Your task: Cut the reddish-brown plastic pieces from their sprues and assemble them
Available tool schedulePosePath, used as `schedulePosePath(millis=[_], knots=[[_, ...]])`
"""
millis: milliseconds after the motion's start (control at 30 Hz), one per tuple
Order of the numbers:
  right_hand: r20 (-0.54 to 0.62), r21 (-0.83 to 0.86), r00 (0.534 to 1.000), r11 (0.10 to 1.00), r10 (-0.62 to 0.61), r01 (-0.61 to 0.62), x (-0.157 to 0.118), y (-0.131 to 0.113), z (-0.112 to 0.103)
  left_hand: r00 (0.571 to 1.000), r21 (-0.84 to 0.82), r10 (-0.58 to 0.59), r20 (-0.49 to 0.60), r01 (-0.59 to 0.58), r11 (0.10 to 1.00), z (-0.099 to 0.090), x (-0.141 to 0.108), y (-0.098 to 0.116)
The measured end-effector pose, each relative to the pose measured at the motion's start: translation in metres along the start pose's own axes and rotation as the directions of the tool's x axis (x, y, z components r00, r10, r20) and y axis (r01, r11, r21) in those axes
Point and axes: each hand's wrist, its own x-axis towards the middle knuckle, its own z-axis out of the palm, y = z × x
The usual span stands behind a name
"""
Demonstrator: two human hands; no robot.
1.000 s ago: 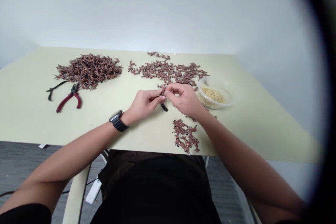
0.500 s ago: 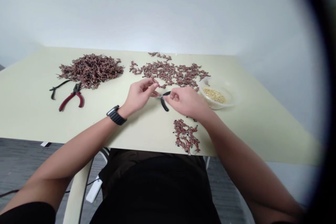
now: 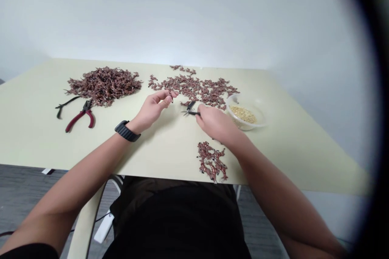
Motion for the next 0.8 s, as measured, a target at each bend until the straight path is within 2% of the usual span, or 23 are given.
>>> schedulePosePath(millis=[67,100,167,233,300,333,400,467,600,700,733,800], knots=[[-0.174,0.150,0.983,0.988,0.054,-0.028,0.003,0.012,-0.008,0.999,-0.053,-0.009,0.050,0.011,0.999,-0.002,0.001,-0.002],[-0.259,0.234,0.960,0.971,0.102,-0.040,0.005,0.018,-0.012,0.996,-0.083,-0.015,0.084,0.022,0.996,-0.002,0.001,-0.002],[-0.311,0.467,0.929,0.884,0.199,-0.033,0.008,0.030,-0.020,0.987,-0.135,-0.026,0.160,0.048,0.990,-0.001,0.000,-0.002],[-0.184,0.737,0.945,0.674,0.271,-0.050,0.011,0.037,-0.022,0.969,-0.185,-0.038,0.245,0.085,0.979,0.002,-0.001,-0.001],[-0.077,0.848,0.957,0.524,0.278,-0.084,0.015,0.041,-0.018,0.943,-0.246,-0.055,0.328,0.141,0.959,0.006,-0.004,0.001],[-0.039,0.877,0.960,0.469,0.276,-0.099,0.017,0.041,-0.014,0.931,-0.276,-0.060,0.359,0.168,0.947,0.008,-0.005,0.002],[-0.010,0.897,0.960,0.427,0.281,-0.116,0.020,0.039,-0.005,0.920,-0.329,-0.067,0.386,0.205,0.922,0.012,-0.008,0.003],[-0.032,0.877,0.959,0.467,0.283,-0.108,0.023,0.036,0.005,0.917,-0.375,-0.083,0.390,0.240,0.896,0.015,-0.011,0.003],[-0.147,0.734,0.957,0.676,0.251,-0.065,0.024,0.028,0.015,0.891,-0.438,-0.147,0.429,0.348,0.829,0.020,-0.014,0.003],[-0.206,0.617,0.963,0.787,0.171,-0.008,0.018,0.018,0.011,0.891,-0.467,-0.175,0.420,0.377,0.800,0.023,-0.016,0.002],[-0.200,0.585,0.973,0.811,0.117,0.023,0.015,0.014,0.010,0.894,-0.476,-0.178,0.411,0.377,0.794,0.023,-0.016,0.002],[-0.115,0.533,0.993,0.845,0.018,0.046,0.007,0.006,0.007,0.898,-0.490,-0.181,0.401,0.378,0.786,0.024,-0.017,0.002]])
